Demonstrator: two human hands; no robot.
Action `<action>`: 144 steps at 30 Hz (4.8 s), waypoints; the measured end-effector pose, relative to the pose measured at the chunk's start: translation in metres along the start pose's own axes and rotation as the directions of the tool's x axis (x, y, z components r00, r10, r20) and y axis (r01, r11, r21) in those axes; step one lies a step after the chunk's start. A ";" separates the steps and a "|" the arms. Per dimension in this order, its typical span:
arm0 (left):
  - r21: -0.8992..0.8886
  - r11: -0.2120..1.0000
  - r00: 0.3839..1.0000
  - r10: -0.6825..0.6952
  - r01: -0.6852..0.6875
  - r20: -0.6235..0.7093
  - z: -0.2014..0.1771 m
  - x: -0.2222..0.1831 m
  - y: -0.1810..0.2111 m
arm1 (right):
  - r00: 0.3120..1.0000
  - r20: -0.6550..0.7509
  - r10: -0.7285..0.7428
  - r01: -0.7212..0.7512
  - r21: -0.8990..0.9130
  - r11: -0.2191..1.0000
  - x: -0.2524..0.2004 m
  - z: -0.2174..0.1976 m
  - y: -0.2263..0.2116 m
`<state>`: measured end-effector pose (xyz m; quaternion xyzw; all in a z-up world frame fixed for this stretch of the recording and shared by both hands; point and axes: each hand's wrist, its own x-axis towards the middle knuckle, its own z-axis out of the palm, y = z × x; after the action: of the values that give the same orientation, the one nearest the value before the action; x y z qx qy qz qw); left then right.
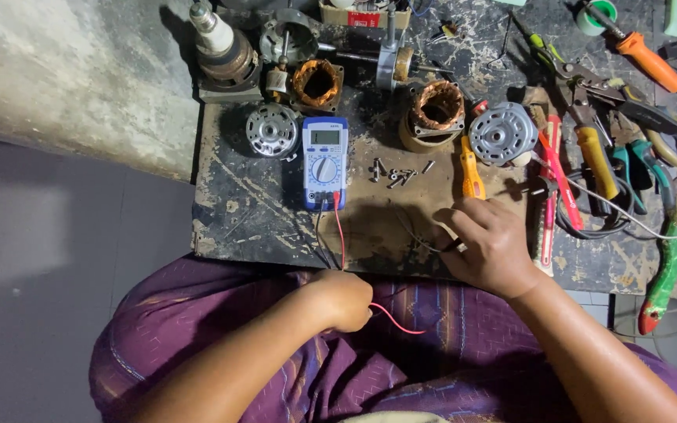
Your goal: Testing the electrical continuity and resistance of a motor stator using a digital multimeter on a repair bench.
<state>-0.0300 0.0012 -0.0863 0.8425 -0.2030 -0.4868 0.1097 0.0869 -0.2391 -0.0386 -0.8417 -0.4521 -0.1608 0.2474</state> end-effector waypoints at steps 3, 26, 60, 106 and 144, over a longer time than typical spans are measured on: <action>0.136 0.991 0.998 -0.015 0.006 0.066 -0.019 -0.019 0.006 | 0.982 -0.189 0.019 -0.011 0.043 0.999 -0.003 -0.002 0.003; -0.195 0.975 0.825 -0.024 -0.105 -0.565 -0.098 -0.090 0.002 | 0.906 -0.102 0.411 -0.362 0.315 0.877 0.033 -0.031 0.007; -0.016 0.917 0.370 0.145 -0.399 -0.918 -0.138 -0.004 0.008 | 0.881 -0.176 0.440 -0.364 0.341 0.866 0.055 -0.013 0.011; -0.053 0.884 0.400 0.156 -0.464 -0.903 -0.132 0.016 0.002 | 0.934 -0.136 0.330 -0.310 0.150 0.939 0.047 -0.011 0.018; 0.034 0.928 0.274 0.144 -0.371 -0.951 -0.126 -0.015 0.002 | 0.923 -0.226 0.313 -0.258 0.241 0.936 0.040 -0.008 0.013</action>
<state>0.0718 0.0044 -0.0109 0.9061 -0.1865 0.1011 0.3659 0.1195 -0.2221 -0.0160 -0.8400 -0.3018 -0.1841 0.4117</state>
